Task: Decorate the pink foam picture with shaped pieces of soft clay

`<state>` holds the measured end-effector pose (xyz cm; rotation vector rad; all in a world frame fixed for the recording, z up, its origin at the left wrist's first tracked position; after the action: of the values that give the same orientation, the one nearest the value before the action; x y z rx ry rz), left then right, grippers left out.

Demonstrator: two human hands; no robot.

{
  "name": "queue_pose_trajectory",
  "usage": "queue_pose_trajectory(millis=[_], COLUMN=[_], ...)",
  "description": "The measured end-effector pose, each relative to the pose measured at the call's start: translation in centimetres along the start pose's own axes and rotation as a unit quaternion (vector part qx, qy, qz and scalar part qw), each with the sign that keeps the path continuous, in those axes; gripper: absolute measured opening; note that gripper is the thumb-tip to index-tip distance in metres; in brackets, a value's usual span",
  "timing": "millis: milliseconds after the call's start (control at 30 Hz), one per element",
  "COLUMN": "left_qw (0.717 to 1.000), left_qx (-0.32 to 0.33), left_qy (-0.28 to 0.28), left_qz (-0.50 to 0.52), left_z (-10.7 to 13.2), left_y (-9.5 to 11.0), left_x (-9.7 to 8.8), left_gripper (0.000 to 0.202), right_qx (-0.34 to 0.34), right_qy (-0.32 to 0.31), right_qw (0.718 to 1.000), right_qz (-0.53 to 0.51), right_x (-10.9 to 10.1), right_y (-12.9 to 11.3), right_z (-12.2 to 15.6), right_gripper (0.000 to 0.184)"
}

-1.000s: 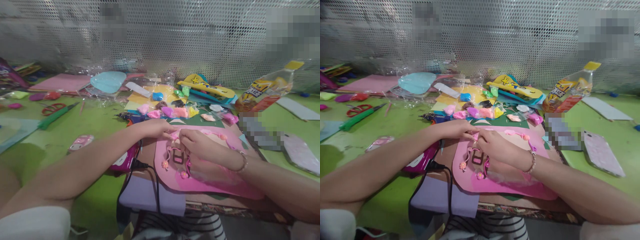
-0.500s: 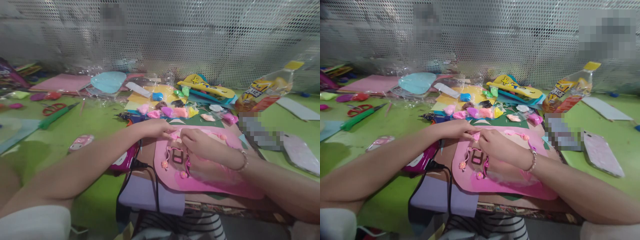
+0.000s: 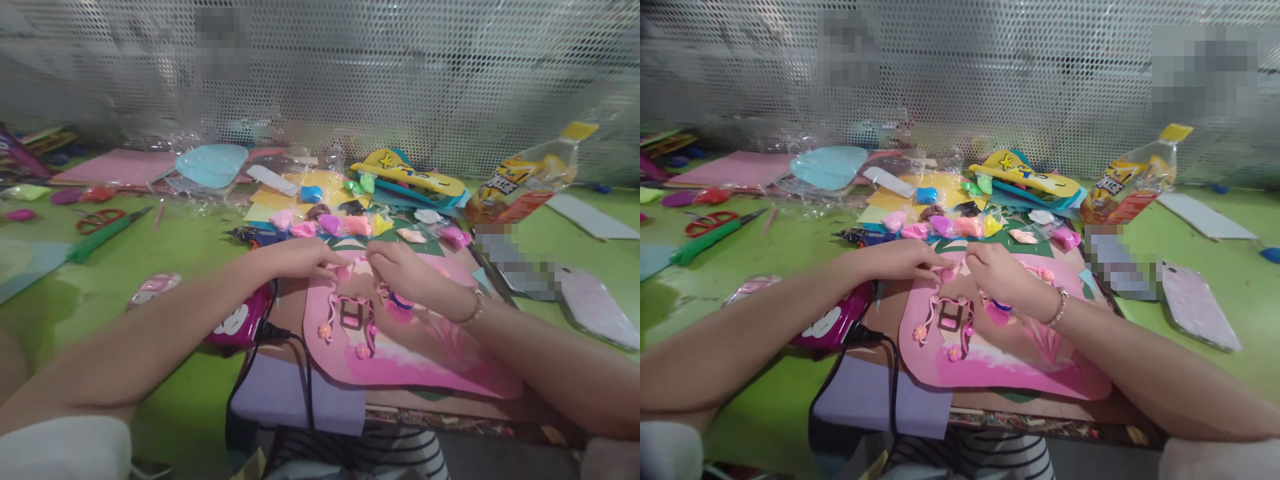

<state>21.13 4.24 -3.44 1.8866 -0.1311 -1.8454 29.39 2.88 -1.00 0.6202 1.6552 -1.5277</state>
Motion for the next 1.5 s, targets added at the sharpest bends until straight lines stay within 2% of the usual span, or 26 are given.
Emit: queue_pose_trajectory(millis=[133, 233, 400, 500, 633, 733, 800, 967, 1133, 1300, 1500], left_qw=[0.999, 0.999, 0.997, 0.994, 0.995, 0.997, 0.996, 0.994, 0.994, 0.995, 0.996], left_qx=[0.031, 0.026, 0.016, 0.022, 0.019, 0.003, -0.022, -0.052, -0.059, -0.06, -0.06], left_qy=[-0.015, -0.021, -0.021, -0.023, -0.037, -0.004, 0.008, -0.005, -0.015, -0.021, -0.018], left_qz=[0.002, -0.014, -0.068, -0.101, -0.094, -0.074, -0.083, -0.1, -0.093, -0.082, -0.069], left_z=[0.0, 0.0, 0.1, 0.1, 0.0, 0.0, 0.1, 0.3, 0.1, -0.2, -0.2], left_y=[0.9, 1.1, 1.0, 1.3, 1.5, 1.3, 0.6, -0.3, -0.6, -1.1, -1.2], left_x=[0.5, 0.8, 0.9, 0.8, 0.8, -0.1, -0.6, -0.8, -0.5, 0.0, 0.1], left_gripper=[0.024, 0.028, 0.02, 0.025, 0.031, 0.034, 0.032, 0.034, 0.037, 0.032, 0.016], right_qx=[-0.012, -0.016, -0.04, -0.045, -0.031, -0.032, -0.037, -0.09, -0.153, -0.184, -0.144], right_qy=[0.017, 0.017, 0.026, 0.027, 0.031, 0.001, 0.0, 0.077, 0.058, 0.047, 0.056], right_qw=[1.0, 0.999, 0.998, 0.997, 0.99, 0.969, 0.958, 0.979, 0.981, 0.981, 0.986], right_qz=[-0.009, -0.036, -0.043, -0.058, -0.137, -0.246, -0.283, -0.165, -0.102, -0.044, -0.061], right_x=[-0.1, 0.0, 0.0, -0.1, -0.3, 0.0, -0.1, -1.6, -1.0, -0.1, -0.1], right_y=[0.4, 0.5, 0.2, 0.2, 0.8, 0.9, 0.9, -0.1, -2.1, -3.2, -2.4], right_z=[-0.1, -0.1, -0.1, -0.1, -0.7, -1.2, -1.4, -0.3, 0.7, 1.1, 1.0], right_gripper=[0.026, 0.024, 0.024, 0.02, 0.008, 0.011, 0.017, 0.033, 0.039, 0.032, 0.014])
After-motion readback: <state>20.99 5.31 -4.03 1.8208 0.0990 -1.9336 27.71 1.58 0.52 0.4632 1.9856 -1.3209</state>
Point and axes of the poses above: each hand's wrist, its own z-axis away from the middle knuckle, its own x-axis out of the palm, y = z × x, the point moved 10 cm from there along -z, towards the middle knuckle, and after that the axes turned 11 degrees about x, right-handed, at the moved point
